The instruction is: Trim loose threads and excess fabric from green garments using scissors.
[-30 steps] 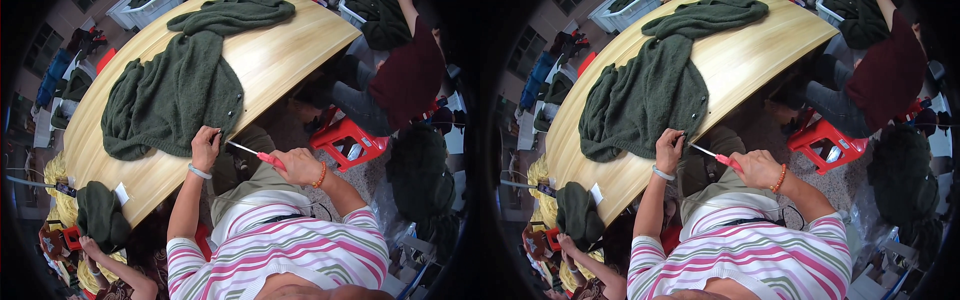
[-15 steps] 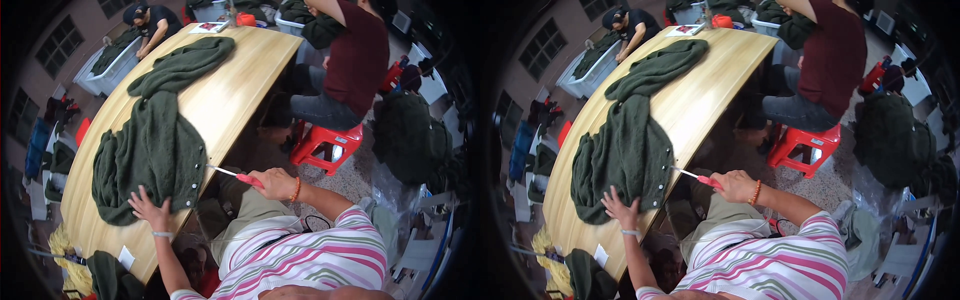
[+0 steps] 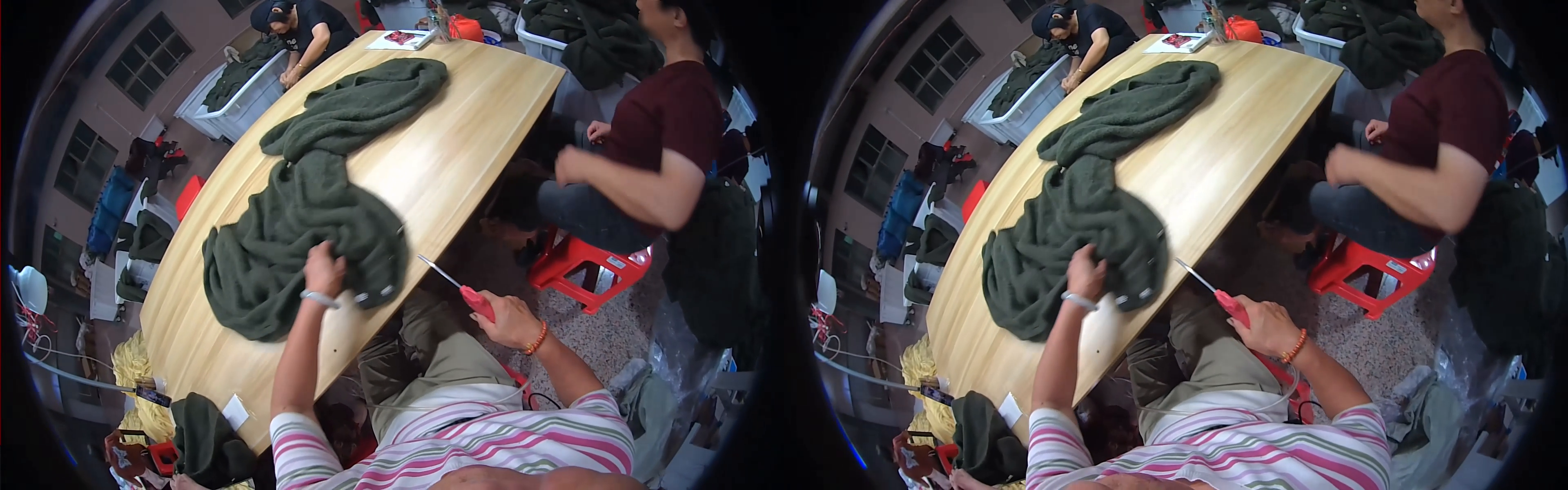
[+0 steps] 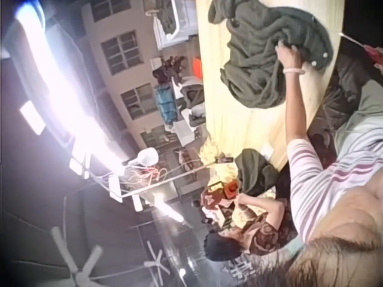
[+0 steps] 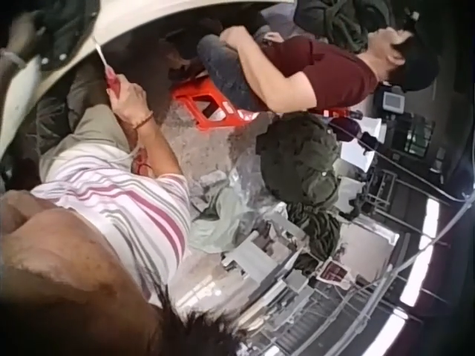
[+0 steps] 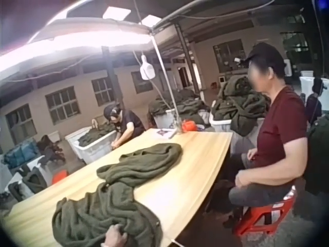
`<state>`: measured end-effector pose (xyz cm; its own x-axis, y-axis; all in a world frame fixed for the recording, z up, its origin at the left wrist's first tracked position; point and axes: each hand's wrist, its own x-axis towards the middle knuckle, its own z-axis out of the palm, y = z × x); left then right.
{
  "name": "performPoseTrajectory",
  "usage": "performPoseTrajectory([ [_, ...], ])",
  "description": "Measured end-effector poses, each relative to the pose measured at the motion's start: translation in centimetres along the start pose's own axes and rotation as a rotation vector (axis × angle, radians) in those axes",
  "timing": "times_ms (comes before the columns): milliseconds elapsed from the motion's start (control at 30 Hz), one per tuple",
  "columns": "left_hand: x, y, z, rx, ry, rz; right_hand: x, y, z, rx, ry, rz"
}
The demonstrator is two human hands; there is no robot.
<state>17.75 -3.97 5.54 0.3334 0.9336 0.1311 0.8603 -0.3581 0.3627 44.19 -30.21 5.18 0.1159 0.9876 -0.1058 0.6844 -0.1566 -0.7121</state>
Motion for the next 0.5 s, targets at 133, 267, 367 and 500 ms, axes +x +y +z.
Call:
performPoseTrajectory([
  [133,7.4,8.0,4.7,-0.351,-0.141,0.146,0.0,1.5,-0.8,0.158,0.077,0.054],
  [267,13.3,14.9,8.1,-1.290,-0.391,0.215,-0.3,1.7,-2.4,0.266,0.170,0.146],
  [367,16.4,15.9,5.9,-1.286,-0.325,0.401,0.1,1.7,-2.3,0.337,0.202,0.179],
  [500,22.7,11.9,3.1,-0.640,0.151,0.450,0.9,1.4,-2.6,0.402,0.204,0.183],
])
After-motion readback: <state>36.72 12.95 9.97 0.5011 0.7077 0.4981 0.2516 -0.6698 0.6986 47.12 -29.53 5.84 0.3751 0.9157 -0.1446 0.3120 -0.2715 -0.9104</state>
